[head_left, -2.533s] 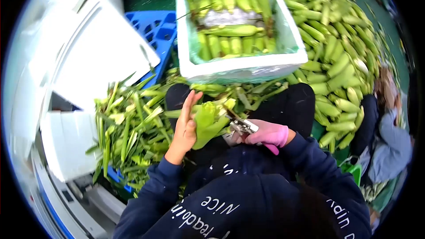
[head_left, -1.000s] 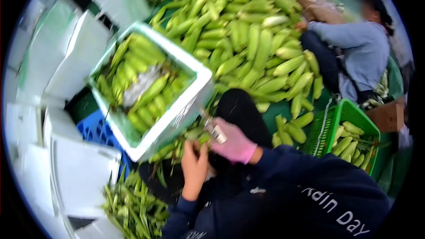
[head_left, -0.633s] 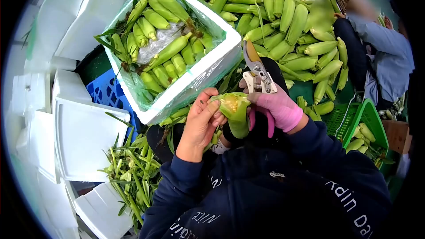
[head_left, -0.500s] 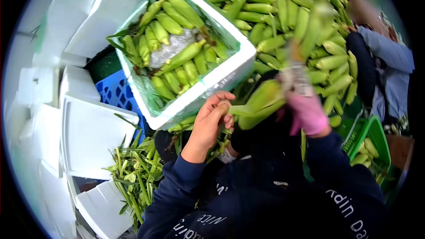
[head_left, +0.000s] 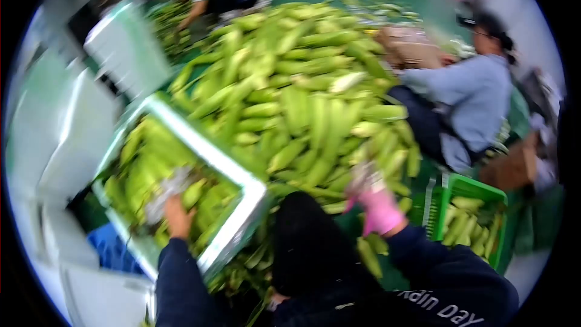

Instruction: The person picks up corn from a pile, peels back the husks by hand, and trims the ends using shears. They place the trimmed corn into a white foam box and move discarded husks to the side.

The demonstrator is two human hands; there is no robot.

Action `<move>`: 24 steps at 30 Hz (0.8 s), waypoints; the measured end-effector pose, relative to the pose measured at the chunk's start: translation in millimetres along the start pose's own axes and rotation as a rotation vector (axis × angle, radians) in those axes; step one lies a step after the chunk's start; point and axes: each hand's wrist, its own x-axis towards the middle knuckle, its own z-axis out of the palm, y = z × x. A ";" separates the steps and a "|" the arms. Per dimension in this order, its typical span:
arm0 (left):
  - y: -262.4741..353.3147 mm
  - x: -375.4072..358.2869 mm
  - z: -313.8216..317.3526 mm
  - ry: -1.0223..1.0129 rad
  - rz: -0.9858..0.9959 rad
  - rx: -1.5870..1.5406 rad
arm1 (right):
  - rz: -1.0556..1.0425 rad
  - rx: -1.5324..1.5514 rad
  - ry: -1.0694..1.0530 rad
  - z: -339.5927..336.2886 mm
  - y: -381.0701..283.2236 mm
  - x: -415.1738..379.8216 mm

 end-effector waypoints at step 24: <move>112.4 -127.0 -264.1 -0.155 -0.510 -1.680 | 0.075 -0.292 -0.869 139.8 -29.4 -82.2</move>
